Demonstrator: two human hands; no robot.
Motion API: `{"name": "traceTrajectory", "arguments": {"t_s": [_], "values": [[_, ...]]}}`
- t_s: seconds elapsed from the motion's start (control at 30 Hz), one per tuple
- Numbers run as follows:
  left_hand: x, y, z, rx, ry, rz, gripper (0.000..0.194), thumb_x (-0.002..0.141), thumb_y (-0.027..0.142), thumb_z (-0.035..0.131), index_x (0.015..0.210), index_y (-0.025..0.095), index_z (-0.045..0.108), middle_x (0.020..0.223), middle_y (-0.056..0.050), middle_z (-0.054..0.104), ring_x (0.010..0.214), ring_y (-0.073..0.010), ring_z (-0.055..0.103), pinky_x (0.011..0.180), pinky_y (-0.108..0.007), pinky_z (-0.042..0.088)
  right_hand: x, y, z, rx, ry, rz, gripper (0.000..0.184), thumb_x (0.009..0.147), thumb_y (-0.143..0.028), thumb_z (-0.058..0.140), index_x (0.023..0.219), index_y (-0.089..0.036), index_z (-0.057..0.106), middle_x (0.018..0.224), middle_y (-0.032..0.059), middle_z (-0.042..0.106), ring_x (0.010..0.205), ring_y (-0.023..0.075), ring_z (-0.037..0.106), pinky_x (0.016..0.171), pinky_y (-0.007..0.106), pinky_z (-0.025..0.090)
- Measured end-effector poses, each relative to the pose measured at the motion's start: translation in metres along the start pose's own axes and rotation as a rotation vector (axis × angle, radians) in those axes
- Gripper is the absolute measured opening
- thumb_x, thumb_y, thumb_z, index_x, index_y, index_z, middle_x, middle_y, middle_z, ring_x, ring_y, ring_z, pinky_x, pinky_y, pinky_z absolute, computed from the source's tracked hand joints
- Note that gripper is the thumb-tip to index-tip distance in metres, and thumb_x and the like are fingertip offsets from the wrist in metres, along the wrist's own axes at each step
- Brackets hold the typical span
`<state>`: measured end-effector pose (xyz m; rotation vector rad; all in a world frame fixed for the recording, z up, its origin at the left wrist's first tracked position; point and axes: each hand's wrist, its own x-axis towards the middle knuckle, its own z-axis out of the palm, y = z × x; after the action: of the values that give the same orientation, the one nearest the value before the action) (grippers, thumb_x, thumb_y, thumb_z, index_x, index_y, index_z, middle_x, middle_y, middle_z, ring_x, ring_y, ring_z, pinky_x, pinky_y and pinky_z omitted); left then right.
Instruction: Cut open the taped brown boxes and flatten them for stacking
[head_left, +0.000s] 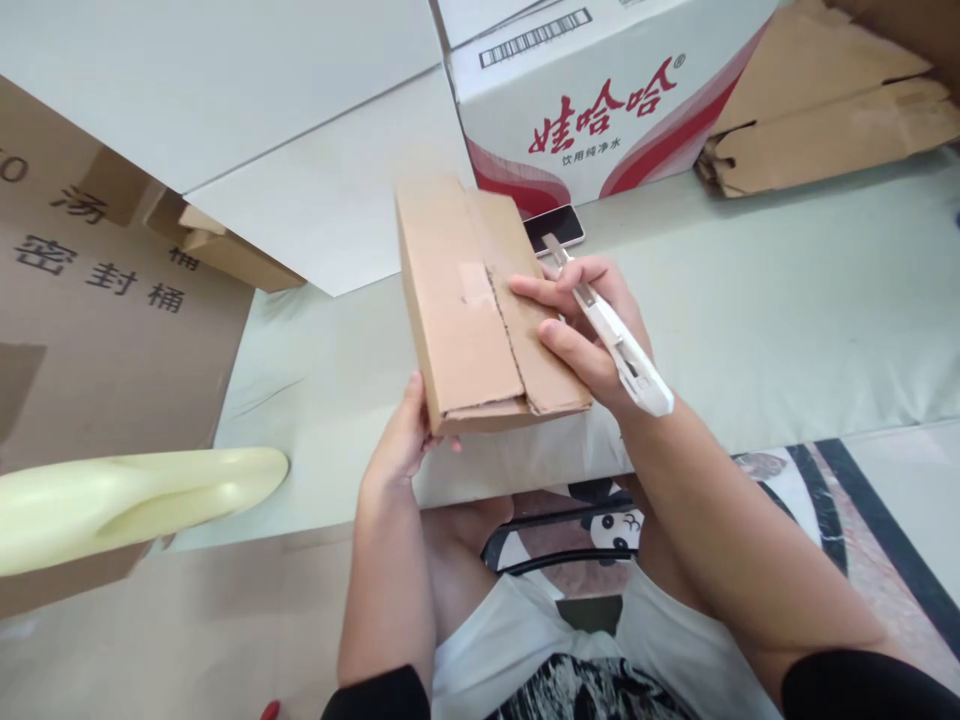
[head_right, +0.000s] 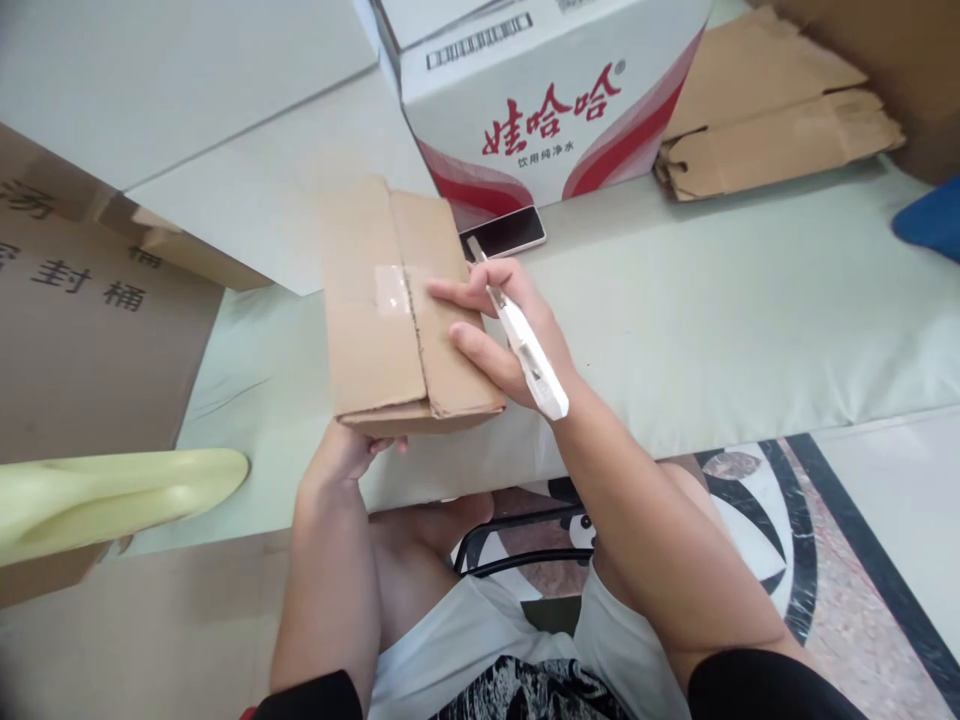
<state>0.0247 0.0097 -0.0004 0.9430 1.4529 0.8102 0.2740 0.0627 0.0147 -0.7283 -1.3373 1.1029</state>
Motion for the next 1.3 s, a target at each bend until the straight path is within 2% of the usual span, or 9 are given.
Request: {"name": "traceTrajectory", "arguments": {"t_s": [0.1,0.13,0.2,0.3,0.43,0.57,0.73,0.93,1.3], "values": [[0.0,0.0,-0.005,0.191,-0.202,-0.076,0.057,0.085,0.071,0.065,0.064,0.018,0.072,0.055,-0.011,0.069,0.037,-0.0171,0.057,0.032,-0.022,0.024,0.0,0.001,-0.004,-0.015,0.08,0.043,0.034,0.091,-0.055,0.073,0.102,-0.029,0.053,0.099,0.0022,0.079,0.119,0.0243,0.075,0.109,0.047,0.055],[0.002,-0.001,-0.007,0.225,-0.16,-0.038,0.054,0.085,0.067,0.068,0.062,0.019,0.072,0.056,-0.011,0.07,0.041,-0.0184,0.061,0.034,-0.023,0.029,0.0,0.002,-0.004,-0.009,0.089,0.061,0.033,0.093,-0.055,0.071,0.1,-0.028,0.054,0.091,0.001,0.078,0.11,0.0235,0.078,0.104,0.045,0.057],[0.007,-0.005,-0.009,0.216,0.111,0.162,0.044,0.084,0.063,0.073,0.075,0.02,0.076,0.071,-0.011,0.077,0.06,-0.0222,0.072,0.044,-0.025,0.047,0.0,0.002,-0.002,-0.002,0.089,0.095,0.032,0.094,-0.055,0.07,0.096,-0.027,0.055,0.078,-0.0011,0.075,0.094,0.0217,0.079,0.094,0.042,0.06],[0.014,-0.011,-0.009,0.185,0.46,0.589,0.058,0.086,0.069,0.071,0.123,0.024,0.072,0.133,-0.014,0.075,0.121,-0.0305,0.073,0.085,-0.038,0.064,-0.001,-0.003,0.004,-0.025,0.063,0.128,0.033,0.094,-0.055,0.069,0.091,-0.026,0.055,0.072,-0.0021,0.073,0.086,0.0207,0.079,0.087,0.04,0.061],[0.015,-0.015,-0.002,0.362,0.294,0.86,0.06,0.095,0.07,0.062,0.141,0.032,0.063,0.171,-0.012,0.042,0.161,-0.0354,0.038,0.128,-0.054,0.039,-0.004,-0.017,0.01,-0.081,0.074,0.135,0.03,0.097,-0.056,0.064,0.091,-0.027,0.058,0.069,-0.0036,0.071,0.075,0.0184,0.076,0.078,0.037,0.06],[0.01,-0.019,0.016,0.418,0.236,0.906,0.054,0.104,0.064,0.051,0.149,0.035,0.056,0.177,-0.01,0.031,0.165,-0.0333,0.03,0.134,-0.057,0.024,-0.006,-0.039,0.012,-0.032,0.093,0.126,0.035,0.099,-0.061,0.062,0.11,-0.029,0.061,0.065,-0.0054,0.069,0.055,0.0146,0.064,0.058,0.031,0.052],[0.005,-0.025,0.039,0.413,0.19,0.898,0.053,0.108,0.061,0.041,0.154,0.035,0.05,0.179,-0.01,0.023,0.168,-0.0313,0.024,0.134,-0.056,0.027,-0.007,-0.051,0.013,-0.038,-0.011,0.212,0.05,0.095,-0.071,0.062,0.124,-0.03,0.062,0.071,-0.0029,0.071,0.054,0.0139,0.059,0.052,0.03,0.047],[0.01,-0.028,0.042,0.404,0.216,0.948,0.051,0.108,0.061,0.041,0.151,0.036,0.054,0.176,-0.01,0.03,0.165,-0.0336,0.031,0.132,-0.057,0.03,-0.003,-0.041,0.01,-0.018,-0.052,0.303,0.044,0.098,-0.067,0.059,0.103,-0.025,0.068,0.074,-0.0002,0.07,0.062,0.0131,0.063,0.047,0.024,0.042],[0.013,-0.028,0.043,0.381,0.239,0.916,0.055,0.106,0.066,0.041,0.147,0.033,0.055,0.176,-0.011,0.029,0.165,-0.0329,0.029,0.133,-0.057,0.028,0.001,-0.048,0.016,-0.323,0.041,0.243,0.018,0.083,-0.02,0.069,0.069,-0.024,0.058,0.06,-0.0029,0.058,0.057,0.0145,0.052,0.053,0.031,0.041]]}}
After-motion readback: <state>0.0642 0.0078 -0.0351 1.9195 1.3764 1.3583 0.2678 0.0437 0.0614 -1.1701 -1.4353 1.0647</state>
